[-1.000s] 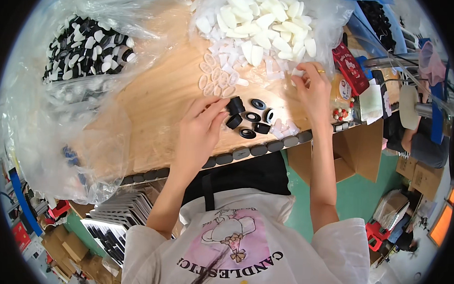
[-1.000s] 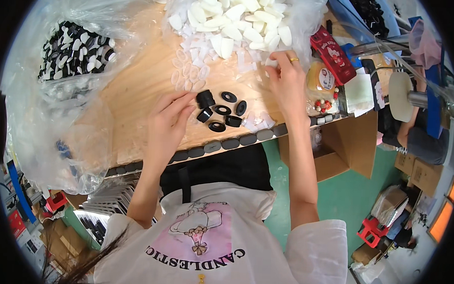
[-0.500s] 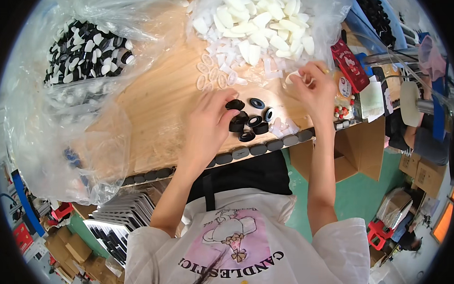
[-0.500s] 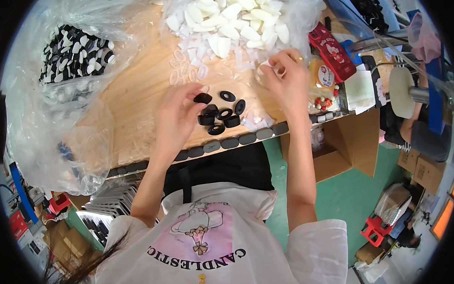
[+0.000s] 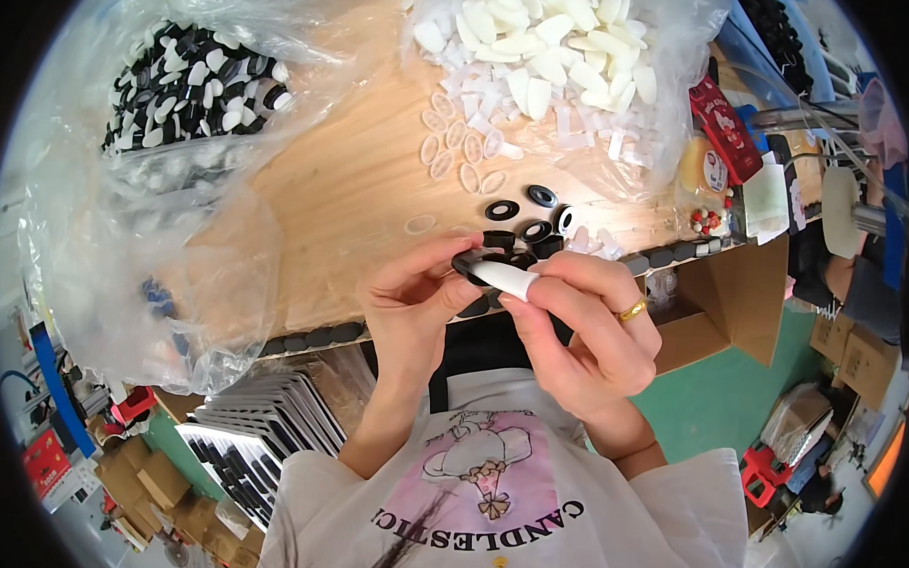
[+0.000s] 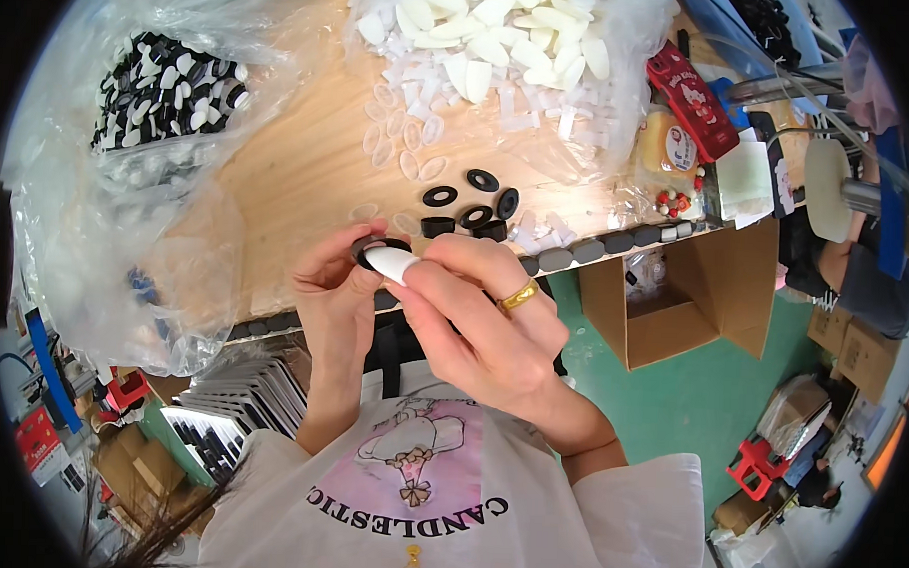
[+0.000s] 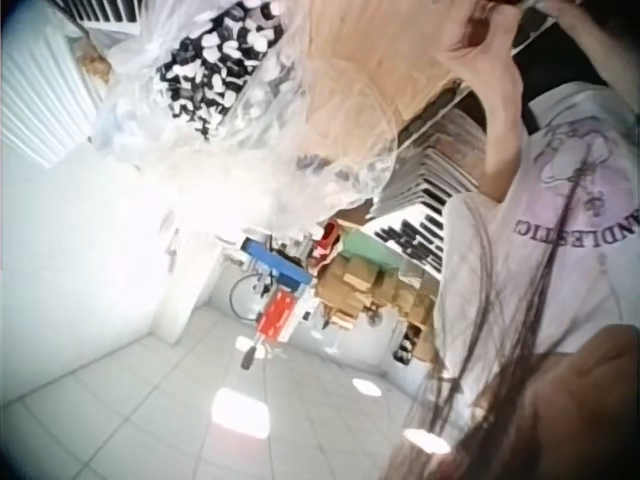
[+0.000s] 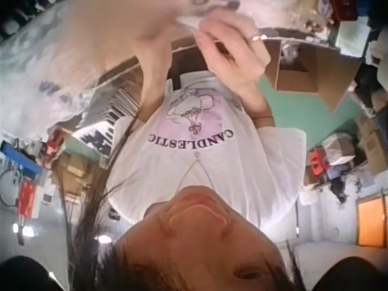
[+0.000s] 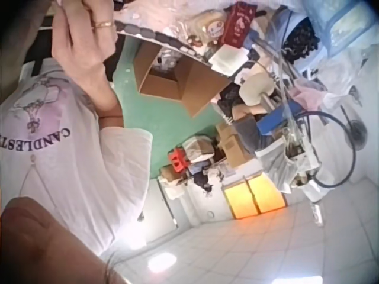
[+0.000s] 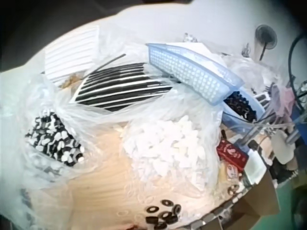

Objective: Manual assembly of small plastic and rubber components on a workbench.

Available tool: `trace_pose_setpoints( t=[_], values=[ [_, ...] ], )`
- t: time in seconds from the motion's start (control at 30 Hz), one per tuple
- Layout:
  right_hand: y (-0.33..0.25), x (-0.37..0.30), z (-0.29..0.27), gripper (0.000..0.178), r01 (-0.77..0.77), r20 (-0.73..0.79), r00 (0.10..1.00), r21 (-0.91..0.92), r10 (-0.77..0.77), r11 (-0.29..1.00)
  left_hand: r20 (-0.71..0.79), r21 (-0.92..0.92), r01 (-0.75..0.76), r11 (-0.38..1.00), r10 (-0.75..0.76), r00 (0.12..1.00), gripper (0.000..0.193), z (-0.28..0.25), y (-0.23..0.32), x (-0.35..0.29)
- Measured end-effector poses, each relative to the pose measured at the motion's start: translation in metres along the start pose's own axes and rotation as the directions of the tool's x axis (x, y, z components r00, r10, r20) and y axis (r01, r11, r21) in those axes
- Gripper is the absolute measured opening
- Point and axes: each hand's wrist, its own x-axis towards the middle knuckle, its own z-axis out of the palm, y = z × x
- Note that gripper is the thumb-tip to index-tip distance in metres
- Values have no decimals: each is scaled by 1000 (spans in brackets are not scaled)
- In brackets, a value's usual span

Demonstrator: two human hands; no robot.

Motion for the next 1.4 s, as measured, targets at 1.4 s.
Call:
trace_pose_setpoints(
  t=[1.4],
  values=[
    [9,-4,6,28,178,-72,982,15,-176,984,25,92,-83,992,81,996,30,3,2,-8]
  ],
)
